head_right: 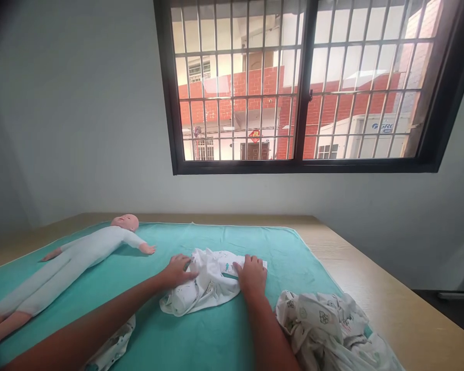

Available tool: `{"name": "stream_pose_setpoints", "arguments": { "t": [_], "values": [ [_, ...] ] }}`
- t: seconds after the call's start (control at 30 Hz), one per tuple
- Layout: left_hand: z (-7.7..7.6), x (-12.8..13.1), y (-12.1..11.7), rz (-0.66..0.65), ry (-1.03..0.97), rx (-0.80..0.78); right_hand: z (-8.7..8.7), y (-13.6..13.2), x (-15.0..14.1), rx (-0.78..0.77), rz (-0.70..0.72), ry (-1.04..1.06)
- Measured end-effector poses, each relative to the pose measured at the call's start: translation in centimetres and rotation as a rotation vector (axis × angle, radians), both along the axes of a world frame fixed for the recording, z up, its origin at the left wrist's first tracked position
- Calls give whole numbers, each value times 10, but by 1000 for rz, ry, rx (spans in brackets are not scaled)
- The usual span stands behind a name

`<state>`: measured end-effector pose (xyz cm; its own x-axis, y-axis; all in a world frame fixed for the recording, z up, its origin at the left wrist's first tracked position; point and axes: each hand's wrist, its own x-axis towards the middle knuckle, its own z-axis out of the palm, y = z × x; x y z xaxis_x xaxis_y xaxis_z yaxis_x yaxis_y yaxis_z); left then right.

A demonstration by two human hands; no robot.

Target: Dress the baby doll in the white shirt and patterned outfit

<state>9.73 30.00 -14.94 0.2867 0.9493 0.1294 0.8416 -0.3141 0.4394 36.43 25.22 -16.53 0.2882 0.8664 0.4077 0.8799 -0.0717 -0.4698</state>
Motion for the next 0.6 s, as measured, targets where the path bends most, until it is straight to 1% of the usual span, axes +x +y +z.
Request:
{"name": "stream_pose_setpoints", "arguments": {
  "t": [0.03,0.1,0.2,0.27,0.33,0.43,0.5,0.53,0.6],
  "values": [
    [-3,2,-1,0,4,8,-1,0,2,-54,-18,-92],
    [-6,8,-1,1,-2,26,-1,-1,-2,-98,38,-219],
    [-5,19,-4,-6,-42,39,2,-3,-23,-85,136,-301],
    [1,26,-11,-24,-87,32,4,-5,-36,-42,153,-308],
    [8,32,-20,-54,-174,16,4,-6,-43,-12,143,-274],
    [21,43,-36,-86,-427,-61,4,-6,-42,-44,177,-97],
    [29,49,-45,-98,-607,-124,6,-5,-39,-76,263,5],
    [33,52,-48,-101,-678,-151,8,-5,-38,-86,313,23],
    [43,53,-55,-122,-828,-215,15,-4,-40,-75,438,133]
  ]
}}
